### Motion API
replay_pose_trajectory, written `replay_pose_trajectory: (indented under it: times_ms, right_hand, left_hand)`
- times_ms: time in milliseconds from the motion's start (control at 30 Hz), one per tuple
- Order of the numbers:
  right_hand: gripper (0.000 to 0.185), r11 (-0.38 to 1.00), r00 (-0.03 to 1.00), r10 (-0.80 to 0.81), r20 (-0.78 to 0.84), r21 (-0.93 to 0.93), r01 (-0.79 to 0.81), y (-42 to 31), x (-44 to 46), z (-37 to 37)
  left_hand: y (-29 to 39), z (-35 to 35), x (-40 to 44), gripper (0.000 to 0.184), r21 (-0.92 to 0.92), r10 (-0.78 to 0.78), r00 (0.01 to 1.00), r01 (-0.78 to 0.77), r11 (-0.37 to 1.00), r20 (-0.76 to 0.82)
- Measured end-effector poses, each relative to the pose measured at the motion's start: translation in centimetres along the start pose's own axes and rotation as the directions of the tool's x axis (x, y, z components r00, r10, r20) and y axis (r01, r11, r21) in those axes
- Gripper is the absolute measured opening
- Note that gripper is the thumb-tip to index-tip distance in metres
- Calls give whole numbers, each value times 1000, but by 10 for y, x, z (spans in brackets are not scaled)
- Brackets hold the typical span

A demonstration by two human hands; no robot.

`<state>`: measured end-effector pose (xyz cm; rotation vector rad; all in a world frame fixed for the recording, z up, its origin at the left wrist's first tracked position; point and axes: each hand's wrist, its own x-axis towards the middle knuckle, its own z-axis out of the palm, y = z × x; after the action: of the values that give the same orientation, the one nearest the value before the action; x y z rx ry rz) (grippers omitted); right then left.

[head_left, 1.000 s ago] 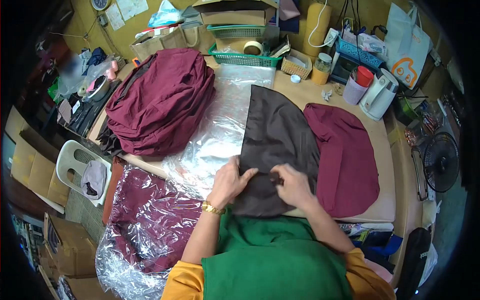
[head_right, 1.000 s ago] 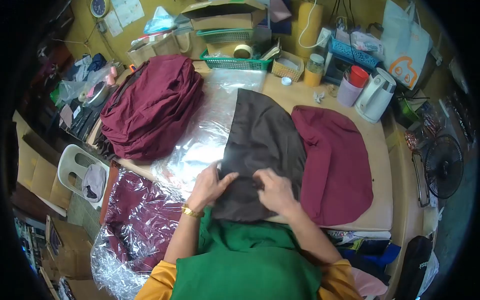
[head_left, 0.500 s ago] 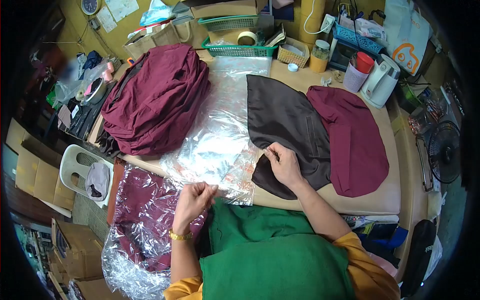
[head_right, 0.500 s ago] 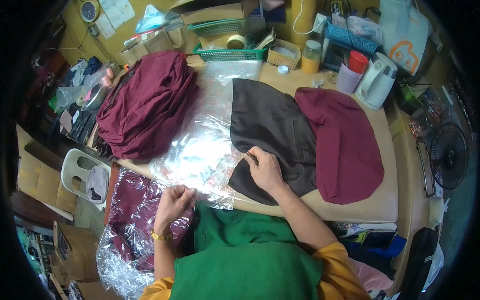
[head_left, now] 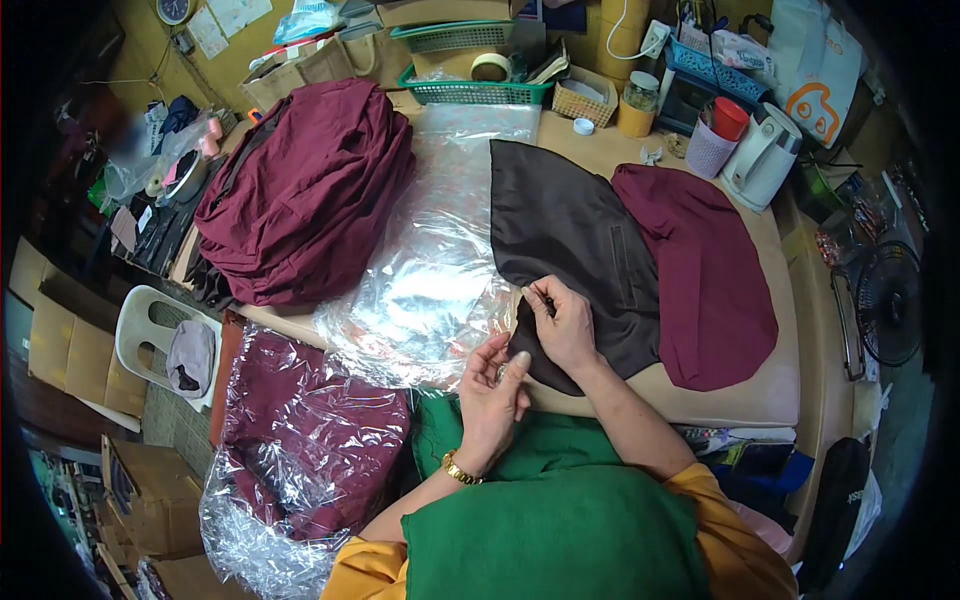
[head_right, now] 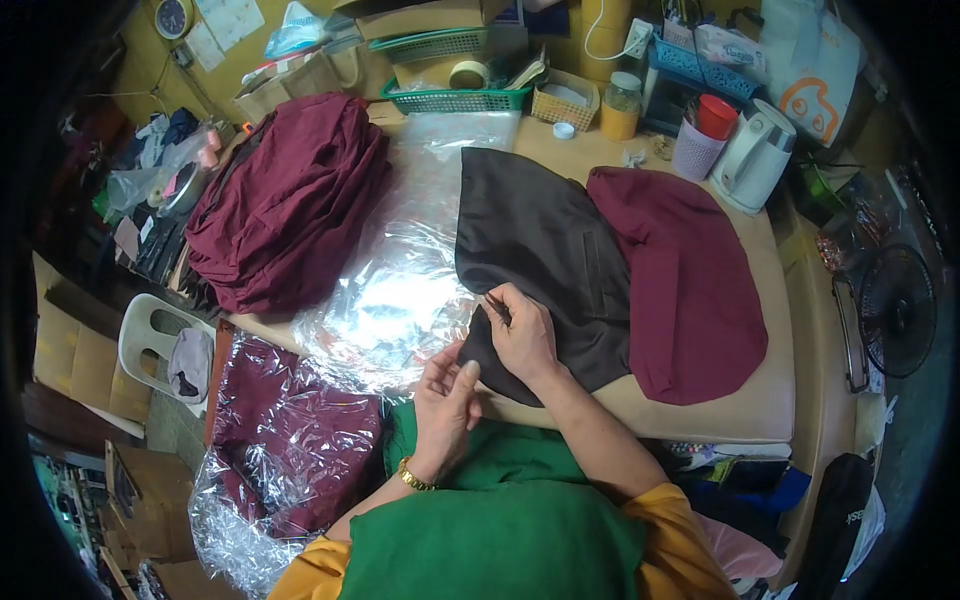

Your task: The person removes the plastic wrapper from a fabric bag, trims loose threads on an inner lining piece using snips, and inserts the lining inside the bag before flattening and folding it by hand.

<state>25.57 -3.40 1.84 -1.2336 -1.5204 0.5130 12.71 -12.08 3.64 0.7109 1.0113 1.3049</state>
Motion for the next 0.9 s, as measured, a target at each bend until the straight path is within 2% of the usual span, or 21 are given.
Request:
replay_pose_trajectory:
  times_ms: [67,100,133,200,267,333,467,533,600,700,733,767,800,833,900]
  right_hand:
    - [19,1000,999,-30,-16,1,30,0,0,0]
    - [18,999,999,-33,-13,0,33,-1,0,0]
    - [18,999,999,-36,-10,-1,36,-2,-1,-1]
    - [18,999,999,-42,-19,3,42,-4,-1,-1]
    - [18,999,998,-53,-28,6,53,-4,0,-1]
    - [16,999,999,-47,10,7,47,-1,-1,-3]
    - [17,999,998,-44,54,-7,45,-23,2,-17]
    - [24,986,994,-50,96,-155,65,-51,-4,-30]
    - [22,989,983,-73,168,-118,94,-64,-11,-40]
    - [23,867,888,-352,297,-254,428,-95,-20,-55]
    - [23,866,888,-351,298,-256,429,-95,-24,-53]
    - [22,831,856,-421,299,-251,496,-94,-27,-51]
    - [21,791,820,-488,299,-245,560,-94,-29,-50]
    - [11,748,796,-540,272,-279,603,-95,-28,-48]
    - [11,731,784,-561,266,-284,620,-95,-28,-47]
  left_hand:
    - [-4,-8,5,28,-187,-149,989,144,972,-12]
    - [-5,-11,5,17,-257,-66,997,75,964,46]
    - [-6,-12,5,17,-255,-67,997,76,964,45]
    - [-5,-9,2,15,-399,-220,968,156,903,-118]
    - [-13,-21,3,14,-408,-185,980,140,902,-74]
    - [-11,-24,1,16,-514,-136,990,102,851,-28]
    - [9,-22,0,17,-454,-105,994,97,886,8]
    - [16,-21,-1,18,-456,-87,996,90,885,27]
    - [17,-22,-2,19,-459,-73,996,86,884,45]
    - [11,-26,-1,19,-459,-66,996,83,884,52]
    - [6,-32,0,18,-460,-48,993,91,883,104]
    - [4,-34,1,18,-461,-30,987,99,882,155]
    - [4,-33,0,18,-462,-31,987,101,881,158]
    - [5,-32,0,18,-459,-5,985,86,884,175]
    - [12,-25,-3,19,-456,22,981,69,887,192]
